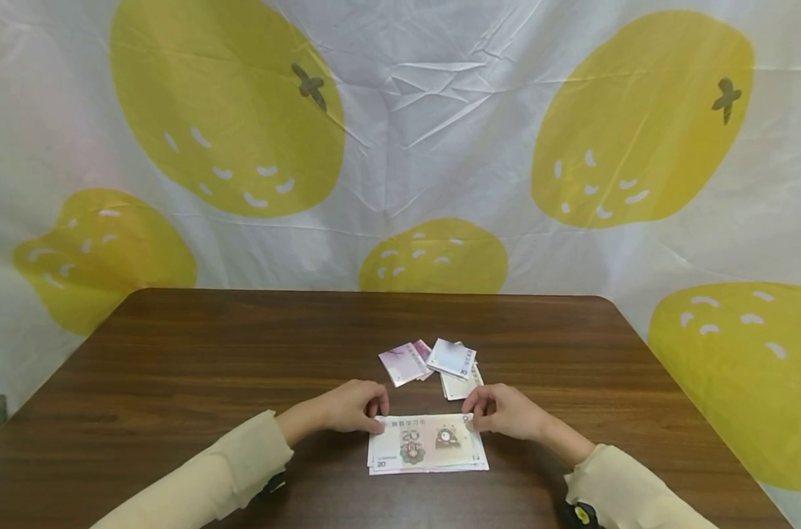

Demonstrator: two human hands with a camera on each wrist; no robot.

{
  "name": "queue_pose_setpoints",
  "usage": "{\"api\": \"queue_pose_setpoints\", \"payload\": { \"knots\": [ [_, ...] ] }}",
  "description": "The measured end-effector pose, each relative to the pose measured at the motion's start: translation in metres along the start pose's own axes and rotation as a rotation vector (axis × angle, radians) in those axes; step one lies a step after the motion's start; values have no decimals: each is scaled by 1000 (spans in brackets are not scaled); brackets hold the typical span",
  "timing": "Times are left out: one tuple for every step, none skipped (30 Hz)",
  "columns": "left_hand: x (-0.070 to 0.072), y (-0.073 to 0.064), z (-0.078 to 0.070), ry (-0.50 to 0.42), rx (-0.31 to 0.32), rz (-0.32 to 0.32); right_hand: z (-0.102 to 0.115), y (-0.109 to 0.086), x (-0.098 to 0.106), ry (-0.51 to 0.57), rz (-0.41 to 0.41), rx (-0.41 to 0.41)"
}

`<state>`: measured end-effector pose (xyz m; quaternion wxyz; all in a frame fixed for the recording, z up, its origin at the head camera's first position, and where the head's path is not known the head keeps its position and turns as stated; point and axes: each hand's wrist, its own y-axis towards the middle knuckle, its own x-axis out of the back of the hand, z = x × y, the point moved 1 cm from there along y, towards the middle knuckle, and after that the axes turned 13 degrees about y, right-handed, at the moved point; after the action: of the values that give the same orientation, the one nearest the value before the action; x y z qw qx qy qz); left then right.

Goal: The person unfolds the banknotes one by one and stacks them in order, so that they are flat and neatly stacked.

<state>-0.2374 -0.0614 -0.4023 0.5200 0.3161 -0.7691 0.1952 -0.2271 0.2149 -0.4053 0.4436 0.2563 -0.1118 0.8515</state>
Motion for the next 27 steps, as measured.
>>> {"api": "queue_pose_setpoints", "payload": {
  "knots": [
    [0, 0, 0, 2, -1, -3, 0, 0, 0, -3, -1, 0],
    [0, 0, 0, 4, -2, -5, 0, 0, 0, -5, -1, 1],
    [-1, 0, 0, 6, -2, -5, 0, 0, 0, -7, -1, 1],
    [-1, 0, 0, 7, -2, -6, 1, 0, 0, -6, -2, 3],
    [-1, -1, 0, 8, -2, -6, 1, 0, 0, -6, -2, 3],
    [-1, -1, 0, 8, -1, -6, 1, 0, -1, -6, -3, 3],
    [-1, -1, 0, 7, 0, -5, 1, 0, -1, -4, -4, 2],
    [-1, -1, 0, 7, -1, -5, 1, 0, -1, -5, -5, 2],
    [-1, -1, 0, 4, -1, -5, 1, 0, -1, -4, -6, 1],
    [-1, -1, 0, -1, -2, -7, 1, 0, -1, -3, -6, 1],
    [-1, -1, 1, -6, -4, -9, 1, 0, -1, 1, -5, -1],
    [-1, -1, 1, -10, -7, -11, 1, 0, -1, 7, -5, -2],
    [-1, -1, 1, -13, -10, -16, 1, 0, -1, 15, -3, -4],
    [-1, -1, 2, -12, -15, -23, 1, 0, 0, 26, -2, -7],
    [-1, -1, 2, -16, -17, -32, 1, 0, 0, 38, -2, -12],
    [0, -1, 3, -21, -20, -44, 1, 0, 1, 53, -4, -15],
    [0, 0, 3, -23, -23, -59, 1, 0, 2, 65, -10, -20],
    [1, 0, 4, -28, -25, -74, 1, 0, 3, 71, -18, -22],
    [2, 0, 4, -32, -25, -90, 2, 1, 5, 78, -28, -26],
    [3, 1, 4, -38, -26, -106, 2, 1, 7, 82, -44, -30],
    [4, 1, 5, -43, -25, -122, 1, 2, 9, 84, -59, -33],
    [6, 2, 5, -47, -27, -138, 1, 3, 11, 85, -75, -30],
    [7, 2, 6, -45, -28, -154, 1, 4, 14, 87, -93, -37],
    [9, 3, 6, -45, -29, -169, 1, 5, 16, 88, -109, -40],
    [10, 4, 6, -45, -30, -187, 0, 7, 19, 94, -125, -40],
    [12, 5, 7, -48, -32, -204, 0, 8, 22, 99, -141, -39],
    [13, 7, 8, -50, -31, -220, -1, 10, 24, 104, -155, -37]
  ]
}}
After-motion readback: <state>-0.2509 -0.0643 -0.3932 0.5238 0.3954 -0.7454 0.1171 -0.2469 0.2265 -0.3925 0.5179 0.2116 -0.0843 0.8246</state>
